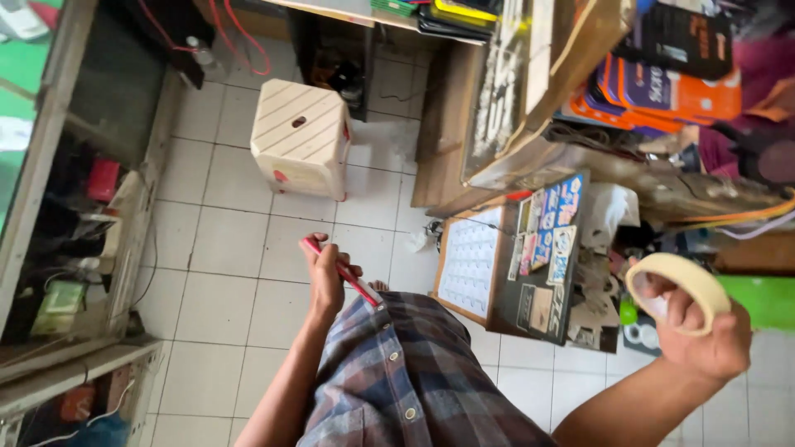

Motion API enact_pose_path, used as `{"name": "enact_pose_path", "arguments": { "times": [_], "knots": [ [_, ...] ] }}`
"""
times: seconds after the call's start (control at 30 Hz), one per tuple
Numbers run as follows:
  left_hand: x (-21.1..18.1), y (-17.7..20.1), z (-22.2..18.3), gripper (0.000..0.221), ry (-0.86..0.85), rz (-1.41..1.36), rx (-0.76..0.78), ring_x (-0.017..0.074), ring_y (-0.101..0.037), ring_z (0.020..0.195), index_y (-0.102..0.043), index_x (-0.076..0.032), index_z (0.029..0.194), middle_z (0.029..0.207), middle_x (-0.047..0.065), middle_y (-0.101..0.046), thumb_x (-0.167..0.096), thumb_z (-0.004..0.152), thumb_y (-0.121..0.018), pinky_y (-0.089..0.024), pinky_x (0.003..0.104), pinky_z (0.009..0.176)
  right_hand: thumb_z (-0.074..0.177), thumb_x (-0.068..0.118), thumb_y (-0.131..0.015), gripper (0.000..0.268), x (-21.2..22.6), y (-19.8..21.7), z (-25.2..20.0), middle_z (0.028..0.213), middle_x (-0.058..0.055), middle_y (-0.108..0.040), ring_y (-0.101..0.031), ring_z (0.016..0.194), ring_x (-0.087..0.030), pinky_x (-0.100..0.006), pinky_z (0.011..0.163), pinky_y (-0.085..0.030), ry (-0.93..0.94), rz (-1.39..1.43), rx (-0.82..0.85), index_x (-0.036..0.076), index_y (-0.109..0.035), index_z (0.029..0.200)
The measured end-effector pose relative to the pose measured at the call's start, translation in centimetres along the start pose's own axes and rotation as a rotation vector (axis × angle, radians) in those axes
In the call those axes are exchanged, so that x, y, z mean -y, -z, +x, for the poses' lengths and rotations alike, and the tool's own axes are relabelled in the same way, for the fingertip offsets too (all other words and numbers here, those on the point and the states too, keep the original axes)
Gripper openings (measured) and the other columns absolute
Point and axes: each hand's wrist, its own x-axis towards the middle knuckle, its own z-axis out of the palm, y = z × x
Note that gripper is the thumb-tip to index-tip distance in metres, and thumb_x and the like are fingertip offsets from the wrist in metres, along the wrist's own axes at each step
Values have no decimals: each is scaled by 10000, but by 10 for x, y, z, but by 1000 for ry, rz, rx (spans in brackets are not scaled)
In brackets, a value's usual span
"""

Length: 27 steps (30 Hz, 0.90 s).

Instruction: Applying adhesive tape to the frame of a smartphone to secure components during repair.

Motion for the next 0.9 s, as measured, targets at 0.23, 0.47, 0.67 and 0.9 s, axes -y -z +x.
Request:
{"name": "enact_pose_path", "arguments": {
  "times": [0.23,0.47,0.67,0.9],
  "knots": [
    [0,14,25,428,-58,102,-64,307,-538,467,-326,-112,1203,724,120,-435,-107,790,-439,-516,408,519,1014,289,-642,357,-64,-143,100,677,-149,-683,-757,739,-382,-478,691,-594,-310,27,448,-23,-705,850],
    [-28,103,100,504,-136,137,-303,308,-580,452,-342,-78,1271,733,141,-463,-101,793,-501,-534,383,479,1029,283,-618,364,-157,-283,184,535,-176,-621,-760,760,-330,-391,780,-548,-705,-278,311,-50,-755,982],
    [-82,154,201,516,-81,181,-397,294,-547,482,-367,-91,1257,713,140,-459,-110,763,-519,-541,403,498,1037,294,-597,338,-193,-368,259,781,-196,-767,-707,870,-244,-347,860,-485,-812,-250,239,8,-768,984],
    [-191,62,310,577,-61,544,-200,379,-528,907,-361,-83,1274,986,201,-449,-183,742,-563,-485,490,859,1034,304,-615,327,-220,-415,340,871,-191,-796,-657,864,-222,-341,864,-480,-802,-255,145,24,-779,997]
  ]
}}
